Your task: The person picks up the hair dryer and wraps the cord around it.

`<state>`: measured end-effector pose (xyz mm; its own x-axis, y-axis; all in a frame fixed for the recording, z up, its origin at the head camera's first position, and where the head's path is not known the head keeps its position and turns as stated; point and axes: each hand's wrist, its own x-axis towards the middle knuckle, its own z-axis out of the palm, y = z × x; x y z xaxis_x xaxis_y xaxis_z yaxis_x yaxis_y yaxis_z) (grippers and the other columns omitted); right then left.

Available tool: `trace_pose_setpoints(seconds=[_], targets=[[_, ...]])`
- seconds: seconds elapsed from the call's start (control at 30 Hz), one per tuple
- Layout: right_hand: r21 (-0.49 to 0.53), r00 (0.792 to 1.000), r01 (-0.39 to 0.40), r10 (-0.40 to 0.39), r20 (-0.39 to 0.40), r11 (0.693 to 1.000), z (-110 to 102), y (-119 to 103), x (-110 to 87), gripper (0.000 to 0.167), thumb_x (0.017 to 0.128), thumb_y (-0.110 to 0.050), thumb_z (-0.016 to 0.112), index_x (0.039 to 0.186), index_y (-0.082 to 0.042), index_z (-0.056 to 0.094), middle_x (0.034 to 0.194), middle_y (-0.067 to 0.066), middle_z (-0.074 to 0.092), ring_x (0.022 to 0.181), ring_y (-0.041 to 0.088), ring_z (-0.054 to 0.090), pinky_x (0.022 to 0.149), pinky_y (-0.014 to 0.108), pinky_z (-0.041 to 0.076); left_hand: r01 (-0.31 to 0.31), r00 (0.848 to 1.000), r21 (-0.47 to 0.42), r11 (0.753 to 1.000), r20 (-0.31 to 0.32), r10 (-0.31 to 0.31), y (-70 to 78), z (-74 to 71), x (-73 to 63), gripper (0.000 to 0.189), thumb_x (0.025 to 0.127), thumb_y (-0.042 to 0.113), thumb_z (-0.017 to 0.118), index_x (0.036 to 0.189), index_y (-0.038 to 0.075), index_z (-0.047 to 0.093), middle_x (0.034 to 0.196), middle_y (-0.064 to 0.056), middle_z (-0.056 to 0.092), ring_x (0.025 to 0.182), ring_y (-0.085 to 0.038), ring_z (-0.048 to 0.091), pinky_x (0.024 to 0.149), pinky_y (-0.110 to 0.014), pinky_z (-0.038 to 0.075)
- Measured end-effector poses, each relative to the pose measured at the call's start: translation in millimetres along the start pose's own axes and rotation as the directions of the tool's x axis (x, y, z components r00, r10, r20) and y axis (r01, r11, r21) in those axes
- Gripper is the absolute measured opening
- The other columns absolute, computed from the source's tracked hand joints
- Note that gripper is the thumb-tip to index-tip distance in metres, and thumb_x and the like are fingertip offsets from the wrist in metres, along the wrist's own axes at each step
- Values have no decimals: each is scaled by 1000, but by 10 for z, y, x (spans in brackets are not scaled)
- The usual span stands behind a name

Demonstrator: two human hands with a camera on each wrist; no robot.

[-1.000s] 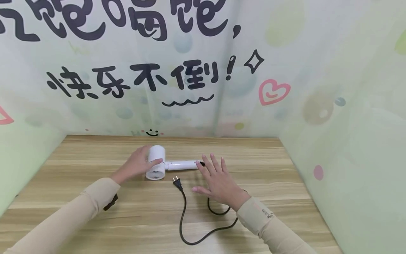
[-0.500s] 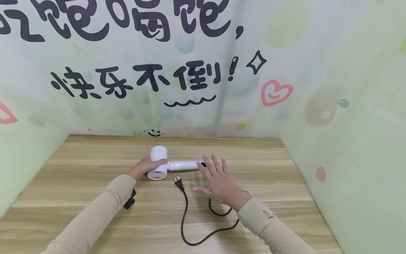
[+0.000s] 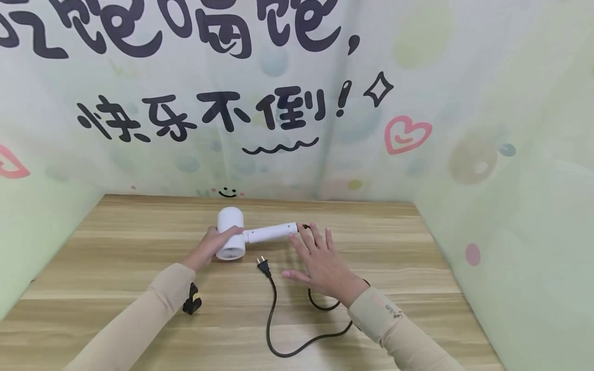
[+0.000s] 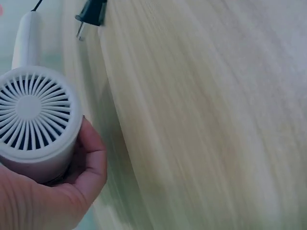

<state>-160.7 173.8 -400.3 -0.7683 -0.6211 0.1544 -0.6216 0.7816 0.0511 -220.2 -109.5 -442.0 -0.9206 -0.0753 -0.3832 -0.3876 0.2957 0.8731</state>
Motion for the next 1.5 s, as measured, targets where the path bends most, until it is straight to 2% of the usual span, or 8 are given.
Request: trace_pose_setpoints(seconds=[0.3, 0.47, 0.7, 0.8, 0.93, 1.07, 1.33, 1.5], targets=[[103, 998, -56, 54, 17, 993, -89, 16, 30, 82, 89, -62, 42, 148, -9, 20, 155, 16, 11, 142, 39, 5, 109, 63, 8, -46, 999, -243, 969, -5, 46, 93, -32, -129, 76, 79, 36, 68, 134, 1, 29, 124, -18, 47, 103, -28, 53, 87, -37, 47], [264, 985, -167, 175, -5, 950, -170, 72, 58, 76, 94, -50, 42, 149, -6, 13, 156, 17, 5, 141, 41, 3, 109, 64, 6, -88, 995, -323, 942, 6, 95, 155, -61, -216, 66, 81, 30, 68, 135, 7, 36, 121, -15, 52, 94, -21, 57, 76, -30, 50], [658, 920, -260, 388, -53, 707, -227, 178, 80, 50, 101, -18, 35, 143, 5, 22, 144, 28, 32, 133, 42, 31, 108, 55, 26, -187, 980, -387, 903, -8, 199, 278, -96, -381, 69, 83, 25, 66, 139, 10, 29, 125, -14, 47, 99, -22, 54, 76, -31, 50], [776, 897, -278, 442, -2, 566, -238, 193, 55, 35, 101, -11, 34, 131, 6, 40, 121, 27, 56, 110, 38, 56, 97, 48, 43, -219, 972, -405, 888, -14, 234, 319, -118, -454, 67, 84, 22, 65, 138, 10, 28, 125, -13, 47, 100, -22, 55, 77, -31, 50], [846, 882, -275, 471, 32, 457, -235, 163, 27, 26, 100, -7, 34, 112, 6, 54, 90, 19, 65, 81, 24, 65, 80, 33, 52, -237, 966, -424, 874, -12, 257, 347, -149, -540, 64, 85, 19, 64, 138, 12, 29, 124, -11, 47, 100, -20, 55, 78, -33, 51], [827, 881, -276, 473, 14, 490, -192, 100, 14, 22, 100, -6, 35, 102, 3, 55, 77, 14, 59, 67, 18, 60, 66, 27, 54, -254, 963, -423, 870, -32, 266, 360, -177, -617, 65, 84, 18, 64, 138, 13, 28, 123, -10, 46, 99, -20, 54, 77, -33, 50], [565, 907, -361, 419, 29, 742, -139, -5, 5, 17, 99, -3, 33, 98, -1, 51, 63, 2, 43, 51, 11, 40, 46, 22, 38, -332, 943, -375, 865, -112, 314, 363, -183, -702, 67, 81, 16, 69, 136, 13, 31, 122, -11, 47, 104, -23, 50, 79, -33, 49], [502, 906, -388, 420, 53, 773, -168, -51, 21, 19, 100, -7, 34, 99, 2, 51, 66, 6, 49, 53, 12, 38, 48, 23, 37, -384, 922, -346, 856, -181, 341, 370, -155, -735, 66, 79, 14, 72, 133, 11, 35, 119, -10, 50, 101, -22, 52, 77, -33, 51]])
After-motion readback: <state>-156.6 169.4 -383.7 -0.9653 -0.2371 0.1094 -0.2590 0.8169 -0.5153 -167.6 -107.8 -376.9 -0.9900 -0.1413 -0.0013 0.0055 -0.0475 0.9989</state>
